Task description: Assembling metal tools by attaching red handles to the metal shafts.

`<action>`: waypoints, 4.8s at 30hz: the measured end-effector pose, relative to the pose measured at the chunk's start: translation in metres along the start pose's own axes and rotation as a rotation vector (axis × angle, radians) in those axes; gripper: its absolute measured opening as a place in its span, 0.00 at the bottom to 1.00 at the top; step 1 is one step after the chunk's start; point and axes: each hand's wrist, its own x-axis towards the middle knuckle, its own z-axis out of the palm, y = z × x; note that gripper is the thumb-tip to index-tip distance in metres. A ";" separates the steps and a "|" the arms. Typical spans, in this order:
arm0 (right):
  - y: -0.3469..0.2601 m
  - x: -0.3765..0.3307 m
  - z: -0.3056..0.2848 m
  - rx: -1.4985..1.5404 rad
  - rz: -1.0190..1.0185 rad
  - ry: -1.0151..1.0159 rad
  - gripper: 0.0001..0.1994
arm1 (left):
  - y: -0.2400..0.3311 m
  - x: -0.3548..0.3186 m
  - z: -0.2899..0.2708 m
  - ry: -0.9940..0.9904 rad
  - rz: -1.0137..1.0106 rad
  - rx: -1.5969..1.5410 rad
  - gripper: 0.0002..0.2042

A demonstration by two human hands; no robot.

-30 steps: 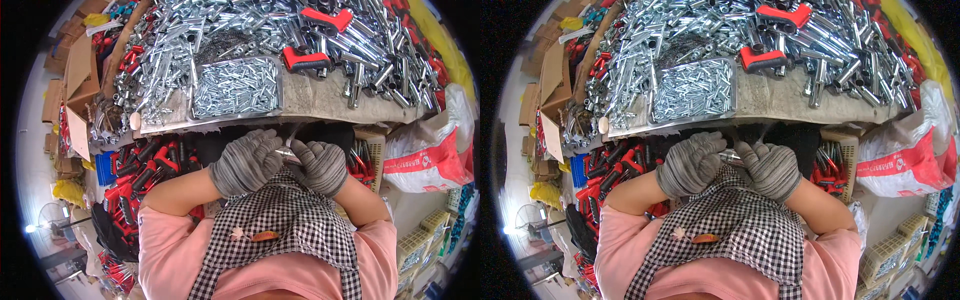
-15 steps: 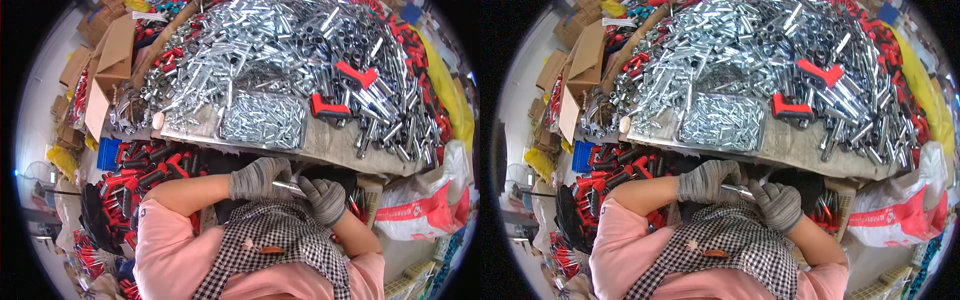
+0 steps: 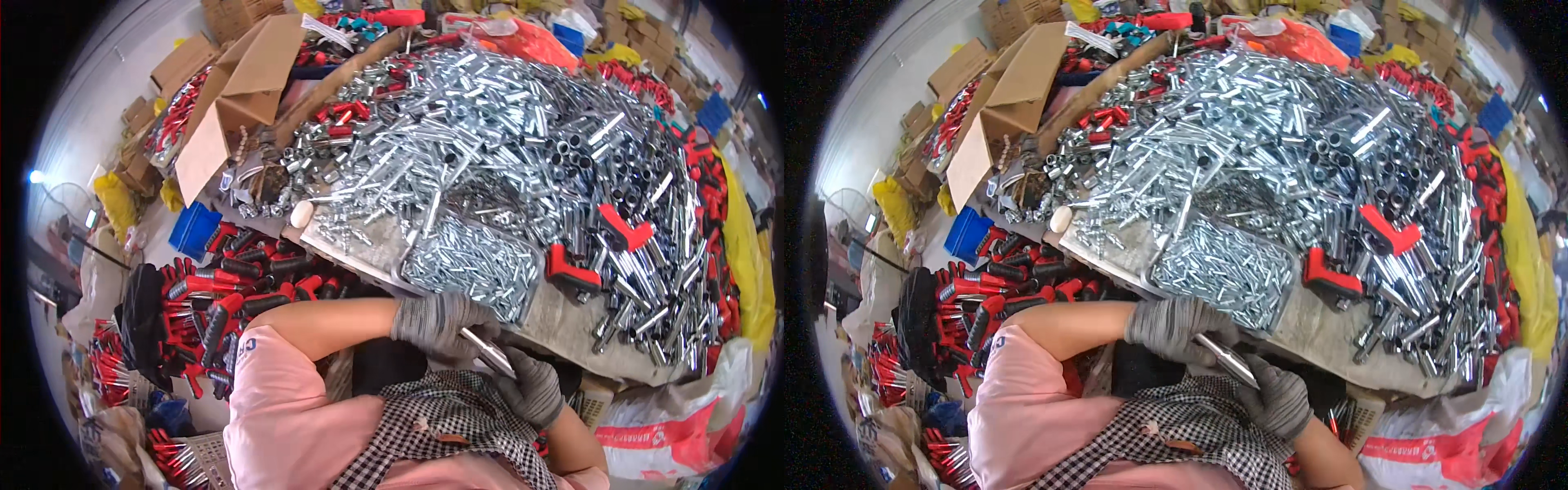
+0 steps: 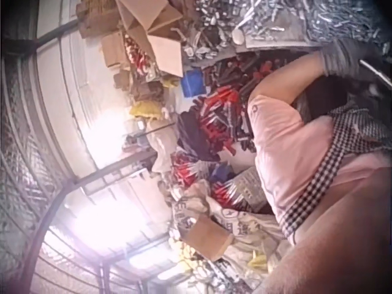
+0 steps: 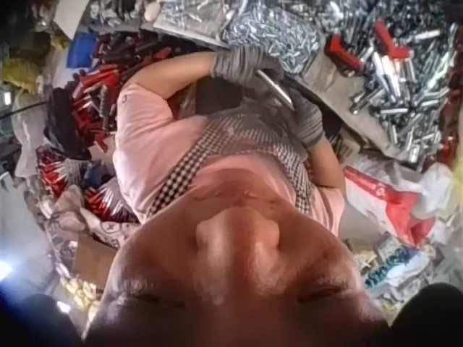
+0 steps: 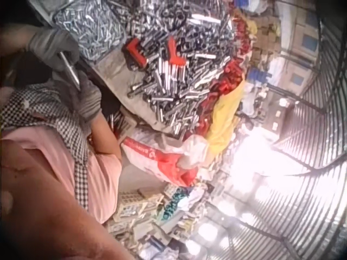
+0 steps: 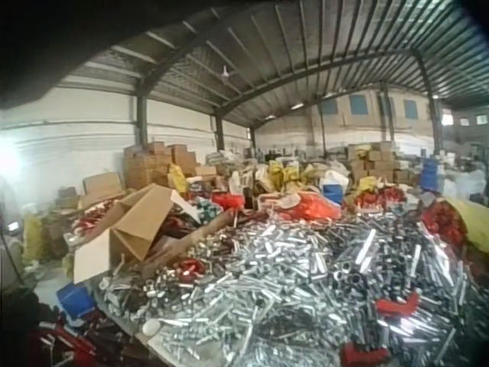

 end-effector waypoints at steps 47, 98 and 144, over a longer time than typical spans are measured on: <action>0.014 0.019 0.048 0.392 -0.248 -0.430 0.20 | 0.006 -0.027 0.094 0.575 -0.075 -1.193 0.25; 0.092 0.123 -0.054 -0.953 0.533 -0.297 0.34 | -0.019 -0.027 0.072 0.361 -0.303 0.109 0.20; -0.014 -0.040 0.022 1.891 0.766 -0.247 0.30 | 0.013 -0.017 0.031 0.309 0.481 1.243 0.13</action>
